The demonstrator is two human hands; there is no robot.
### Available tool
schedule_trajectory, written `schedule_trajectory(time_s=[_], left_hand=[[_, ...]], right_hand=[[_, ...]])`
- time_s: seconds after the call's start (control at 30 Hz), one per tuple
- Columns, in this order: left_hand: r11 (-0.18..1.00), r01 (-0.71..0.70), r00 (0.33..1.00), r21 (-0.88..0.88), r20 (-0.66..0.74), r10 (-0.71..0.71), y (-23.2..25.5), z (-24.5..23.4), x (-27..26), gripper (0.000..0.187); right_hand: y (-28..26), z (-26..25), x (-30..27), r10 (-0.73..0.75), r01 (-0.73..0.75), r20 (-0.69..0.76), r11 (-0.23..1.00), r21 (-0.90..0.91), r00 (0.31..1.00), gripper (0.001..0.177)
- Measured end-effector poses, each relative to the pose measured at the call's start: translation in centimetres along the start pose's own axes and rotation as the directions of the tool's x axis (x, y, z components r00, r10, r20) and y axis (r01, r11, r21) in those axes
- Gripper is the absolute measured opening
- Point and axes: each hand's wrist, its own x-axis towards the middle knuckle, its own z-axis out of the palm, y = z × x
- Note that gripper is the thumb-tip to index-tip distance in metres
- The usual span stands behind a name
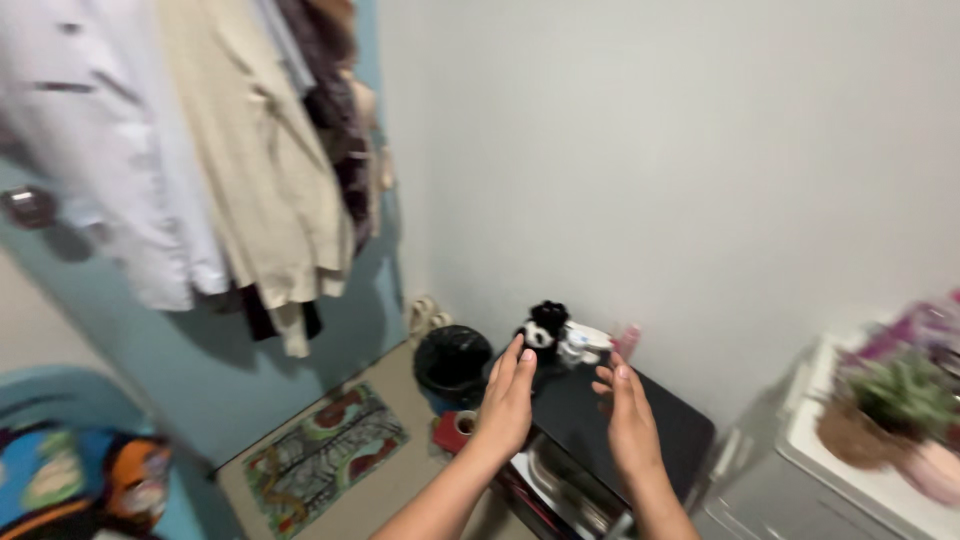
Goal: The person moves various personal care items and a cable from a small black table to a white plastic drawer unit. They pick up a jar, a dark bottle, a pink bottle, a black cable, and small white jars, placing them on the drawer unit one by one.
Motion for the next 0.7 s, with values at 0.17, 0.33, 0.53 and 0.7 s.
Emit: schedule_trajectory(time_s=[0.17,0.33,0.53,0.7], left_hand=[[0.999,0.035,0.993,0.008,-0.112,-0.034,0.5,-3.4,-0.7,0.074],[1.000,0.006,0.984,0.016,-0.180,-0.003,0.3,-4.6,-1.3,0.073],[0.999,0.024,0.983,0.023,-0.182,-0.019,0.6,-5.0,-1.3,0.073],[0.998,0.042,0.987,-0.037,-0.155,-0.047,0.9,-5.3,-0.7,0.074]], right_hand=[[-1.1,3.6,0.0,0.023,-0.021,0.104,1.000,-0.015,0.994,0.069],[-1.3,4.9,0.0,-0.004,0.008,0.168,1.000,-0.024,0.986,0.070],[-1.5,5.4,0.1,0.018,-0.017,0.183,1.000,-0.008,0.983,0.070],[-1.3,5.9,0.6,0.004,0.003,0.169,0.999,-0.042,0.986,0.070]])
